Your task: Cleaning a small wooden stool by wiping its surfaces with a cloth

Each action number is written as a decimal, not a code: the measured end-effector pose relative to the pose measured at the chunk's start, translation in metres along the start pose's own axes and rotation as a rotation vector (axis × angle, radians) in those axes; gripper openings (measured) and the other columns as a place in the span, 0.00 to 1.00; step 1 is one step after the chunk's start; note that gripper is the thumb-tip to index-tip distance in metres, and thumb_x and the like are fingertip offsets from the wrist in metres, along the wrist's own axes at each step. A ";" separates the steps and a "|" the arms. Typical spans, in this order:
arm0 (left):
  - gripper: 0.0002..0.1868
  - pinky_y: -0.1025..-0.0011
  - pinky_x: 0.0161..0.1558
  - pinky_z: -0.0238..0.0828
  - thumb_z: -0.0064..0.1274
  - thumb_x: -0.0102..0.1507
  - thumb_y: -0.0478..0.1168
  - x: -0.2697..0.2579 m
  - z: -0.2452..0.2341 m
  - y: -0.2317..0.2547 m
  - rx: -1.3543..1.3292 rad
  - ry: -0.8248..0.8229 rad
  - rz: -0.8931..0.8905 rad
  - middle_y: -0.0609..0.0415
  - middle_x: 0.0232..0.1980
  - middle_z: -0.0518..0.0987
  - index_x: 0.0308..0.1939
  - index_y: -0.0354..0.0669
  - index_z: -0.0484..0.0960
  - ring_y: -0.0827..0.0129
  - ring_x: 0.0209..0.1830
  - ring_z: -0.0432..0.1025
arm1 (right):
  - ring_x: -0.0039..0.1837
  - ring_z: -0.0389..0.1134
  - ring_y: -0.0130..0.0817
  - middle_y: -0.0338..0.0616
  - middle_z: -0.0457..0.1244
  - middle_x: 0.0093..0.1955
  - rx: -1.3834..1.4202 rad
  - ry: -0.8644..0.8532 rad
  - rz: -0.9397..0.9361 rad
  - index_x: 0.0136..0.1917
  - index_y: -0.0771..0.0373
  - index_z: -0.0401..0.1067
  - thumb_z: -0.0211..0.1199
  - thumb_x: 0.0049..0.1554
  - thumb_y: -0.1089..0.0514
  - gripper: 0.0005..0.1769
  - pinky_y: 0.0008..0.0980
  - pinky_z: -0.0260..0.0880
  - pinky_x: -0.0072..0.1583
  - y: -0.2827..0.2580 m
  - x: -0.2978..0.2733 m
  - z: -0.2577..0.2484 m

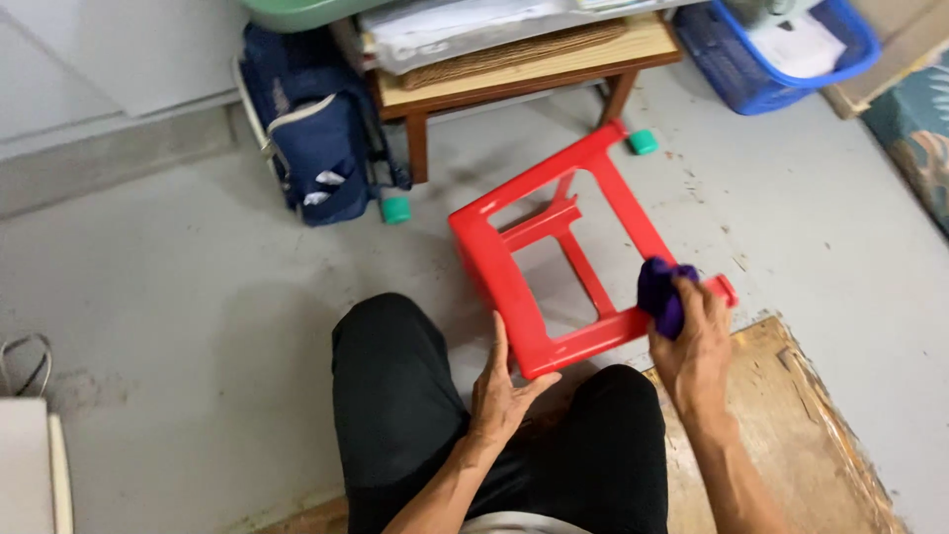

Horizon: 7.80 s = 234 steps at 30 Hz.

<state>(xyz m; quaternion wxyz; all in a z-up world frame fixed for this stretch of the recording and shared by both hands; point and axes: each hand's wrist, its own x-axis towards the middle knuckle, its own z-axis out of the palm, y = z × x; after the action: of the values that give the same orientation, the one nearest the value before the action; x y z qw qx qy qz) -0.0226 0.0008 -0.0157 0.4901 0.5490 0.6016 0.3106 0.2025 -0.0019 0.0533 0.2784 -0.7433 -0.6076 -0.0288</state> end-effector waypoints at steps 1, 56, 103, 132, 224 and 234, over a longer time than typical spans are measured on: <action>0.63 0.66 0.55 0.66 0.67 0.43 0.56 0.000 -0.001 -0.002 0.027 -0.013 0.010 0.54 0.69 0.66 0.73 0.64 0.40 0.57 0.61 0.67 | 0.64 0.56 0.54 0.56 0.58 0.59 0.081 -0.002 -0.065 0.65 0.63 0.62 0.59 0.45 0.66 0.33 0.50 0.62 0.59 -0.007 -0.012 0.006; 0.62 0.63 0.53 0.71 0.53 0.46 0.60 0.060 -0.015 0.065 -0.189 -0.200 -0.418 0.43 0.61 0.71 0.74 0.63 0.30 0.55 0.54 0.72 | 0.64 0.62 0.50 0.54 0.58 0.65 0.112 0.076 -0.244 0.66 0.62 0.59 0.54 0.47 0.73 0.33 0.43 0.63 0.63 0.018 -0.003 -0.010; 0.64 0.68 0.56 0.69 0.54 0.42 0.65 0.062 -0.015 0.060 -0.239 -0.213 -0.392 0.54 0.68 0.66 0.74 0.65 0.33 0.63 0.62 0.69 | 0.52 0.64 0.50 0.50 0.61 0.53 0.371 -0.354 0.162 0.62 0.54 0.61 0.62 0.43 0.59 0.32 0.45 0.64 0.51 -0.121 0.106 0.114; 0.44 0.67 0.70 0.44 0.34 0.55 0.64 0.032 -0.039 0.093 -0.497 -0.100 -0.246 0.61 0.77 0.47 0.73 0.57 0.46 0.72 0.76 0.45 | 0.41 0.68 0.38 0.44 0.67 0.40 1.631 -0.351 1.327 0.43 0.61 0.71 0.60 0.46 0.60 0.10 0.35 0.71 0.51 -0.044 -0.005 0.022; 0.36 0.79 0.45 0.69 0.57 0.48 0.57 0.057 0.015 0.065 -0.271 -0.141 -0.496 0.66 0.52 0.80 0.61 0.67 0.70 0.76 0.36 0.74 | 0.57 0.64 0.42 0.45 0.58 0.55 0.159 -0.269 -0.483 0.63 0.60 0.60 0.61 0.50 0.56 0.28 0.35 0.67 0.55 -0.073 0.189 0.149; 0.66 0.60 0.63 0.56 0.52 0.39 0.67 0.105 0.010 0.130 -0.084 -0.202 -0.363 0.57 0.76 0.49 0.74 0.64 0.31 0.58 0.72 0.53 | 0.56 0.59 0.49 0.52 0.55 0.60 0.212 -0.295 -0.615 0.64 0.63 0.59 0.65 0.36 0.71 0.41 0.41 0.63 0.59 -0.082 0.181 0.123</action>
<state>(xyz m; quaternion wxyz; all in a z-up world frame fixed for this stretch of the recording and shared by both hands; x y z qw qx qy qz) 0.0419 0.1272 0.0733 0.6184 0.4391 0.6248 0.1855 0.1375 0.2225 0.0493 0.2413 -0.4888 -0.8362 0.0595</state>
